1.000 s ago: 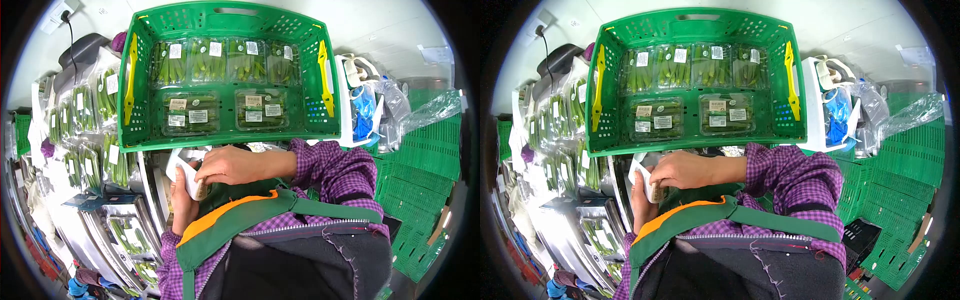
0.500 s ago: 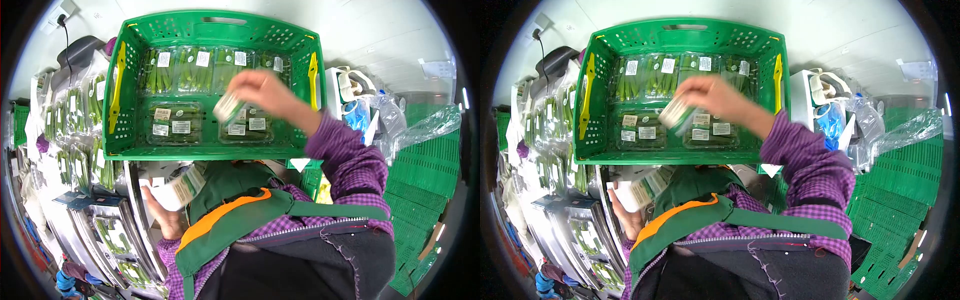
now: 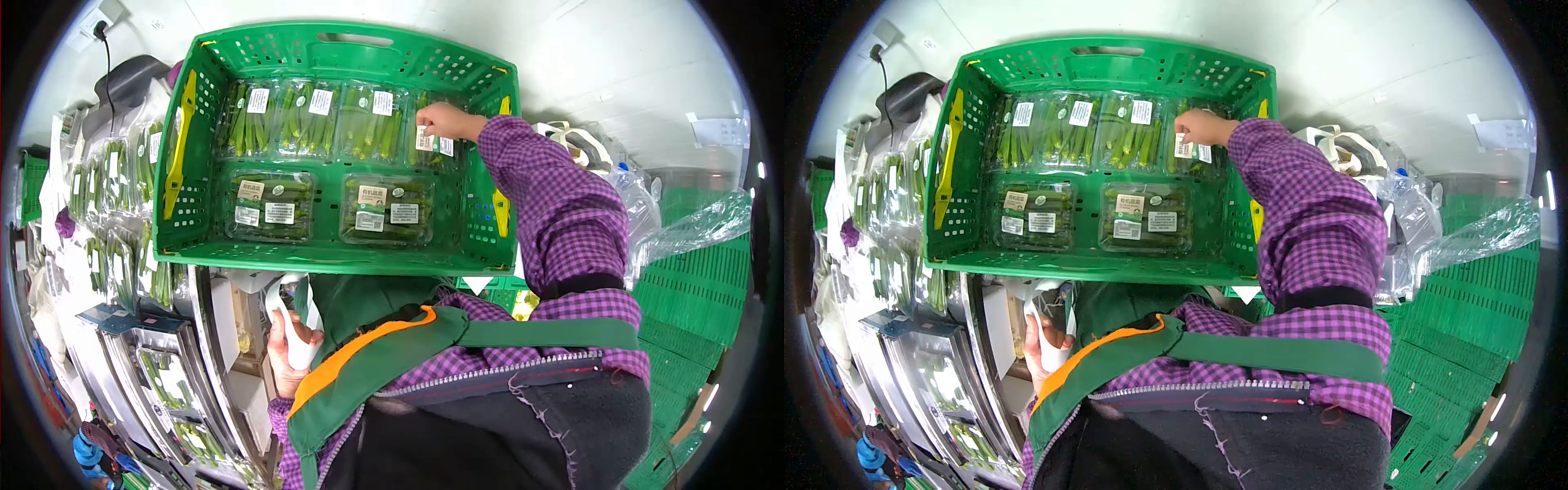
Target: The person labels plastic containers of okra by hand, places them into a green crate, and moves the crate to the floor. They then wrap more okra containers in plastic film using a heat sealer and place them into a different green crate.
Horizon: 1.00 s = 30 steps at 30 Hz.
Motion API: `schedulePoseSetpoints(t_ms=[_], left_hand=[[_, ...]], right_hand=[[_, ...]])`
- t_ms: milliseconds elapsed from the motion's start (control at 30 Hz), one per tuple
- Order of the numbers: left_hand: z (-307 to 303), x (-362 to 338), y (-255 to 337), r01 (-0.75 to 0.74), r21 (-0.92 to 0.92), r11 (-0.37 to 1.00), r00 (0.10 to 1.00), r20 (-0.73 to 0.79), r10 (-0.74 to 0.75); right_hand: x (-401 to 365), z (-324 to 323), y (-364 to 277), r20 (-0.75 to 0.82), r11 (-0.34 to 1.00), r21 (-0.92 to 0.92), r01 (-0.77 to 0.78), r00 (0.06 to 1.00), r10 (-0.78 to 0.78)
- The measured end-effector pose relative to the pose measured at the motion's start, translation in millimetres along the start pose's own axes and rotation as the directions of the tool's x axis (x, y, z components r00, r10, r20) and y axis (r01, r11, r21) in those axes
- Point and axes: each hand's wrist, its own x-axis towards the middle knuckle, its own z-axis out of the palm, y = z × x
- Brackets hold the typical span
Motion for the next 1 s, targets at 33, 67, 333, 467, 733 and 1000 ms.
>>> schedulePoseSetpoints(t_ms=[33,67,333,467,733,1000], left_hand=[[0.1,-0.4,-0.7,-0.002,0.0,1.0,1.0,0.0,0.002],[-0.3,-1.4,-1.2,0.012,-0.038,0.999,0.998,0.066,-0.009],[-32.6,-39.5,-25.5,-0.143,0.508,0.849,0.969,-0.103,0.224],[-49.5,-16.8,-16.6,0.081,0.758,0.647,0.976,-0.193,0.104],[28.4,-16.7,-2.3,-0.301,0.134,0.944,0.915,-0.237,0.326],[18.4,-21.6,-4.2,-0.407,0.194,0.893,0.854,-0.265,0.447]], right_hand=[[0.3,-0.1,1.0,0.0,1.0,-0.001,0.002,1.0,-0.002],[-2.4,-5.9,-10.3,0.02,0.996,-0.085,-0.034,0.999,0.036],[-6.6,-12.8,12.6,0.245,1.0,-0.009,0.015,0.969,-0.013],[-9.4,-12.0,-3.2,0.417,0.898,-0.426,-0.11,0.857,0.303],[-54.1,28.1,-300.3,0.007,0.604,0.58,0.546,0.738,-0.675],[-48.3,94.6,-329.5,-0.054,0.474,0.462,0.75,0.557,-0.829]])
